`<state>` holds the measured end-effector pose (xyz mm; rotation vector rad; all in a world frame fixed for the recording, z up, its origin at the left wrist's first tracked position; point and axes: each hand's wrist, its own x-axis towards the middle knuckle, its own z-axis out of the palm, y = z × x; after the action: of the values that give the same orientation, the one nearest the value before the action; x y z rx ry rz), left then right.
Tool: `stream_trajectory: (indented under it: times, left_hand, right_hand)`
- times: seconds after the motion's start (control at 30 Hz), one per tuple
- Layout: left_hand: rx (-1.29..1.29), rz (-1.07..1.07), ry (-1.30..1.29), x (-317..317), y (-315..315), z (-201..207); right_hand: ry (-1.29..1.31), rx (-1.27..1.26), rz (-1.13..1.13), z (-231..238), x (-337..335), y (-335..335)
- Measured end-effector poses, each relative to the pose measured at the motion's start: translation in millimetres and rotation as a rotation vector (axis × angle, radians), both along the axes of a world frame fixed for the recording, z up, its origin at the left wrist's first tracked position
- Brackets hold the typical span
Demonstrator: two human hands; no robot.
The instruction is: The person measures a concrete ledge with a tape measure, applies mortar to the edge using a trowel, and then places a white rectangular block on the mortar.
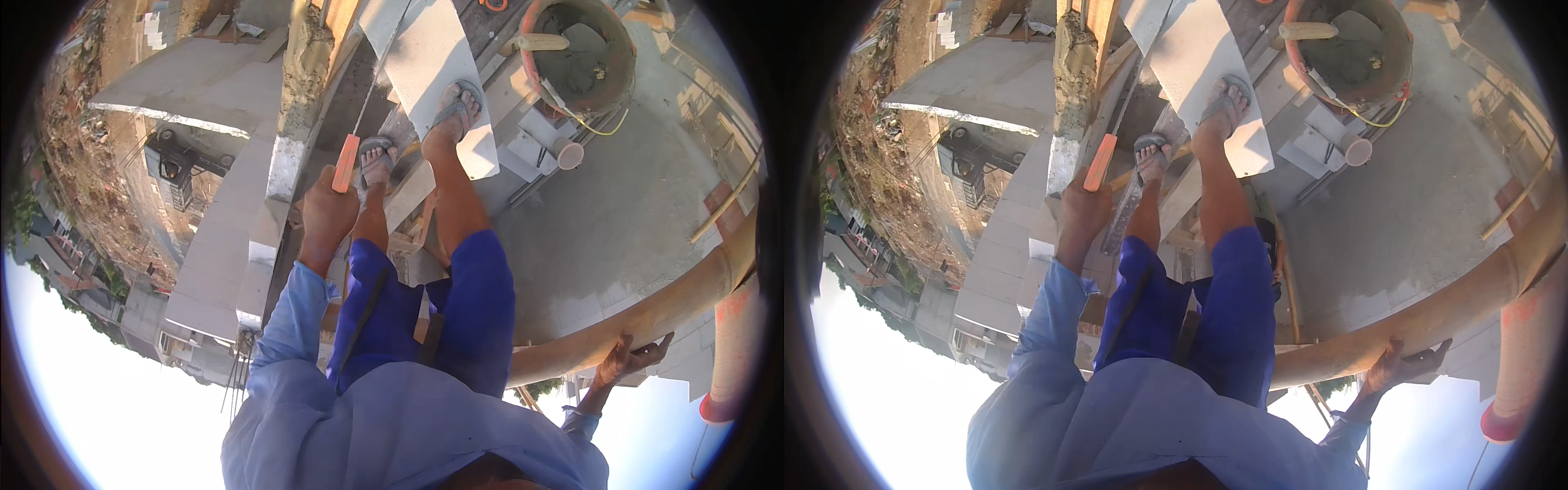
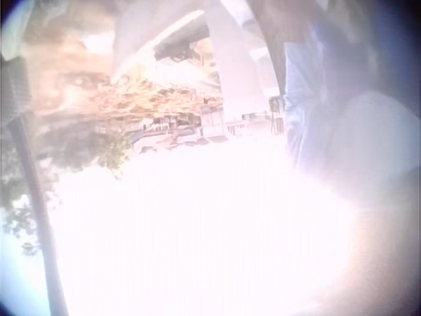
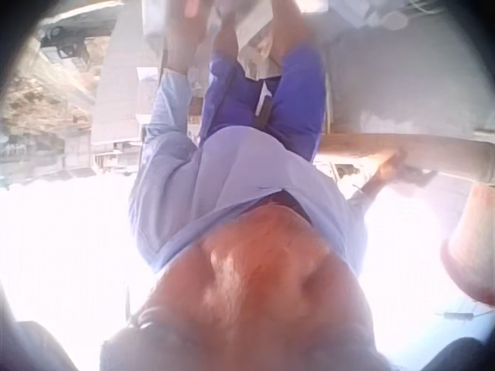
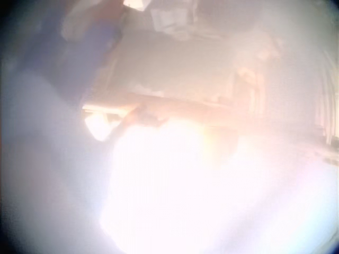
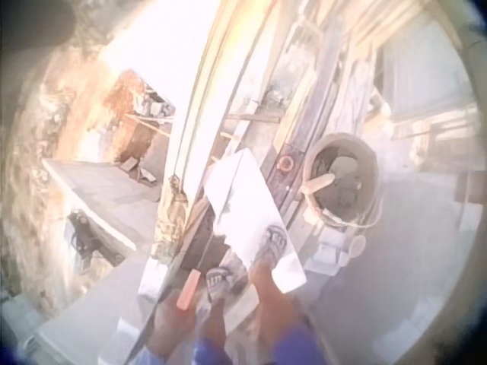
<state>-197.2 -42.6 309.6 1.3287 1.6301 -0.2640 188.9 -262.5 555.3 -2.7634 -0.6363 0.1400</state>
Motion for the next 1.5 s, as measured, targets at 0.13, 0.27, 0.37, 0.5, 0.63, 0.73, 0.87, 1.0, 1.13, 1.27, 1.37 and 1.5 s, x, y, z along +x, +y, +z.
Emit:
stream_trajectory:
  times: [0.13, 0.27, 0.37, 0.5, 0.63, 0.73, 0.87, 1.0, 1.13, 1.27, 1.37, 1.5]
  left_hand:
    - [-0.017, -0.051, 0.138, 21.3, 22.0, -9.9]
    - [0.097, -0.111, 0.004, 103.8, 129.7, -150.3]
    - [-0.099, -0.16, 0.107, 78.0, 108.1, -122.7]
    - [0.081, -0.058, -0.009, -22.0, -23.8, 6.1]
    - [-0.026, -0.034, 0.156, 2.5, 5.2, -26.5]
    - [0.017, -0.037, 0.191, 89.2, 91.8, -110.0]
    - [-0.092, -0.179, 0.124, 43.8, 65.5, -110.7]
    - [0.066, 0.032, -0.046, -16.5, -11.4, 23.9]
    - [-0.074, -0.064, 0.16, 38.9, 45.5, -54.9]
    - [-0.002, -0.107, 0.085, 85.2, 102.7, -155.7]
    - [-0.087, -0.129, 0.152, 58.2, 69.3, -82.7]
    - [0.02, -0.112, 0.026, -18.7, -3.4, 23.4]
  right_hand:
    - [0.033, 0.009, 0.002, 3.1, 3.9, -5.2]
    - [0.074, 0.036, 0.007, -8.5, 16.8, -8.1]
    - [0.09, -0.001, 0.024, 12.1, 14.0, -14.0]
    - [0.066, 0.019, 0.019, 1.8, 6.8, -14.6]
    - [0.061, 0.001, 0.016, 4.0, 9.3, -9.3]
    - [0.087, 0.013, 0.018, -8.6, 17.7, -4.0]
    - [0.092, -0.064, -0.036, 16.8, 9.3, -8.1]
    - [-0.044, -0.103, 0.076, 4.5, 14.8, -16.4]
    - [0.046, 0.028, 0.022, 3.7, 2.8, -4.5]
    - [0.065, -0.082, 0.028, 7.4, 23.0, -8.7]
    - [-0.014, -0.068, 0.064, 7.1, 13.1, -19.1]
    - [0.096, 0.015, -0.01, 4.6, 4.9, -16.9]
